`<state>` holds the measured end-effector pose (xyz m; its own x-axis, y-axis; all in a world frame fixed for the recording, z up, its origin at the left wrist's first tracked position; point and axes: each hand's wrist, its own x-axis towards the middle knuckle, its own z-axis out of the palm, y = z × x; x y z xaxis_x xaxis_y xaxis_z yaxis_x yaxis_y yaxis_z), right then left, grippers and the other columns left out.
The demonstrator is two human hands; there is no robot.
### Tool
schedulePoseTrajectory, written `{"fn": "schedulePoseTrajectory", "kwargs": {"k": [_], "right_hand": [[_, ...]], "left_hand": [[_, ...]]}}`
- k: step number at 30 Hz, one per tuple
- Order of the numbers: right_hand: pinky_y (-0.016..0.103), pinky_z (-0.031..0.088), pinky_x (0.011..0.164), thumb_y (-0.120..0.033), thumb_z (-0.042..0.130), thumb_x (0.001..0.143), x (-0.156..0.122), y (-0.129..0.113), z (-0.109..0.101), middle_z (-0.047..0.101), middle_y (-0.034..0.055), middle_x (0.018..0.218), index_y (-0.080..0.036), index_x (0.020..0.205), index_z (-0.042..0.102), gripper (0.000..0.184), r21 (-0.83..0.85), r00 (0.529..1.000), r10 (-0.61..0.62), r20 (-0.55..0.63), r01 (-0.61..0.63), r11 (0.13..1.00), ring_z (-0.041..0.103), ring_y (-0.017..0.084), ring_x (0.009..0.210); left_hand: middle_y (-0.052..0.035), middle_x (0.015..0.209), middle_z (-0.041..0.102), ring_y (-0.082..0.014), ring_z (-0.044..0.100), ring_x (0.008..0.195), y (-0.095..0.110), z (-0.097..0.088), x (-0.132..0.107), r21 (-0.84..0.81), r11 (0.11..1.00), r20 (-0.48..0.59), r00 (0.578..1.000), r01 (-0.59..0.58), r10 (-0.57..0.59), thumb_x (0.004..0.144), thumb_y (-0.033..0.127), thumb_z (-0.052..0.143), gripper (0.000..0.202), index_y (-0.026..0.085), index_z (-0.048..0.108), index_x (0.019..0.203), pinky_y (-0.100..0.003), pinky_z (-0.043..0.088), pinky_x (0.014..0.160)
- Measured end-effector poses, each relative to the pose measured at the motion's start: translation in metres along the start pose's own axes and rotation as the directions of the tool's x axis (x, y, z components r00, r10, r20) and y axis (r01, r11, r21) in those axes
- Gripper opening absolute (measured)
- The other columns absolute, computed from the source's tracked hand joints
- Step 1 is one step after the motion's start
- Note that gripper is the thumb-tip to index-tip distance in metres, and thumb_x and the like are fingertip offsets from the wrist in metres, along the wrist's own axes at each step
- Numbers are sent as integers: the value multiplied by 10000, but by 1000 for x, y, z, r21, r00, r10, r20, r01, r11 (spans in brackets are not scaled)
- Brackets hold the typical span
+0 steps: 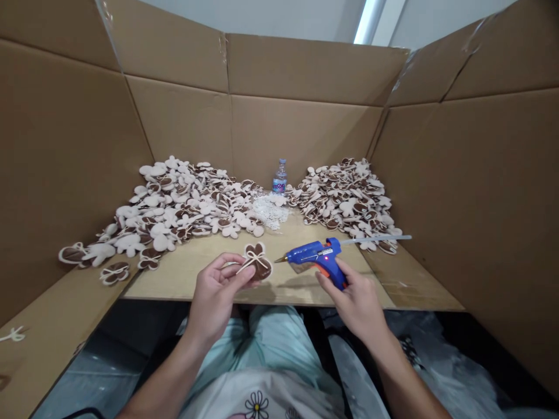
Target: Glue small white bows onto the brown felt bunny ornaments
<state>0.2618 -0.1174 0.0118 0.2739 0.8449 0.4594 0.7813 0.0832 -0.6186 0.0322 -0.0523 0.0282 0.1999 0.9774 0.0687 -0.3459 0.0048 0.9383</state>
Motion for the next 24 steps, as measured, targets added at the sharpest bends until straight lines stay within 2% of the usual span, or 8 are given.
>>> {"fn": "schedulePoseTrajectory", "kwargs": {"k": [2,6,9,13,20,22,24], "right_hand": [[221,303,448,-445,550,851,9,11,0,517,-42,511,-151,832,669,317,-32,999,43,14,-42,999,418,111,430],[241,391,539,-385,572,806,28,43,-1,689,43,675,-142,840,699,277,-200,974,210,84,-190,961,625,192,614],[256,383,517,-338,577,792,37,67,-3,708,77,662,-152,774,709,229,-326,934,339,110,-289,900,649,220,610],[264,364,484,-304,625,748,39,86,-4,707,100,637,-160,686,699,174,-382,911,399,106,-333,862,634,222,556],[281,365,495,-470,649,761,40,91,-12,691,104,608,-168,627,664,330,-434,891,441,111,-355,828,645,245,577],[291,390,534,-445,657,766,38,84,-12,708,120,670,-151,719,680,299,-443,906,418,60,-351,825,662,261,643],[299,429,593,-372,649,784,35,70,-6,725,130,763,-133,842,680,248,-385,944,329,18,-297,874,674,260,718]], "left_hand": [[-30,738,762,-172,731,697,0,-2,1,14,1000,-2,1000,-4,4,703,232,804,254,162,600,836,-257,598,667],[-25,759,760,-156,724,721,3,-4,6,29,999,-25,999,-31,32,700,224,804,283,174,562,839,-228,584,658],[2,728,740,-155,716,718,6,-6,11,18,998,-70,996,-52,53,670,217,818,351,199,506,831,-235,585,655],[23,730,697,-151,697,751,8,-10,17,60,994,-126,987,-96,103,657,243,820,313,196,538,783,-226,583,665],[-20,882,700,-156,664,827,10,-24,24,124,978,-183,965,-166,187,699,302,791,231,174,701,868,-240,589,739],[-25,913,706,-147,661,830,11,-27,26,125,978,-189,963,-168,190,716,306,782,229,174,717,892,-226,584,744],[-30,926,717,-143,664,830,10,-30,28,125,977,-191,962,-173,195,734,306,771,228,177,727,917,-222,582,750]]}}
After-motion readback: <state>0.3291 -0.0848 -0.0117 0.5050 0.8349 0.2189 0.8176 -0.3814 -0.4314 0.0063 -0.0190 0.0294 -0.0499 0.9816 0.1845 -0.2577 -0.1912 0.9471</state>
